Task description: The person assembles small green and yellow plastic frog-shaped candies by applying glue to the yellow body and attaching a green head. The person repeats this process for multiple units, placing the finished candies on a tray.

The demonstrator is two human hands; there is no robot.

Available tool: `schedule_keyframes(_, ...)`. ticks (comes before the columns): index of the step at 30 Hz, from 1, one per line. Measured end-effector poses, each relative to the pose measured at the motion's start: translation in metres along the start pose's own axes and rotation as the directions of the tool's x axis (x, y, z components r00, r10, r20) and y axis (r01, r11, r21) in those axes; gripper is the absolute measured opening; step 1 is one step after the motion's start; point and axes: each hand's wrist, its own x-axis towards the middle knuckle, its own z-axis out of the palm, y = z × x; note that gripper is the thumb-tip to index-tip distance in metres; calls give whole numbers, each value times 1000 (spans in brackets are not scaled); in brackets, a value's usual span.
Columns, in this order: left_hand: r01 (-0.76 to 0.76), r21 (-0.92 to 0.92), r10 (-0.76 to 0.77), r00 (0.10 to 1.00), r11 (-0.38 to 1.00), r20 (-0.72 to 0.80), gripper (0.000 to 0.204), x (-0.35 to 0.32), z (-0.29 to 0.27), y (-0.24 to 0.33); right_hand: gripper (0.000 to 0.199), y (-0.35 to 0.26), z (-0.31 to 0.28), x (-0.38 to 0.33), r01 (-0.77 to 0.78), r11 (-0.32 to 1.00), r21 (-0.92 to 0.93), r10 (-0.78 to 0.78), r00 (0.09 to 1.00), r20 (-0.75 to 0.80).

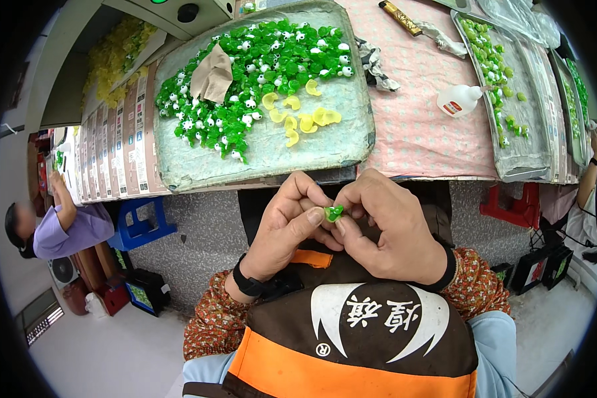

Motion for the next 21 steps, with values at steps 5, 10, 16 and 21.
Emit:
schedule_keyframes(5, -3, -17, 4, 1000, 1000, 26, 19, 0, -4, -2, 25, 4, 3, 0, 90, 993, -74, -90, 996, 1)
schedule_keyframes(10, 10, -86, -4, 997, 996, 74, 21, 3, -6, -3, 28, 7, 7, -2, 147, 986, -79, -147, 989, 2)
schedule_keyframes(16, 6, -182, 11, 996, 983, 93, 20, 5, -9, -14, 27, 10, 10, -3, 186, 980, -73, -187, 982, -5)
schedule_keyframes(21, -7, -229, 26, 996, 973, 80, 17, 5, -4, -16, 27, 11, 11, -3, 208, 975, -79, -209, 978, -7)
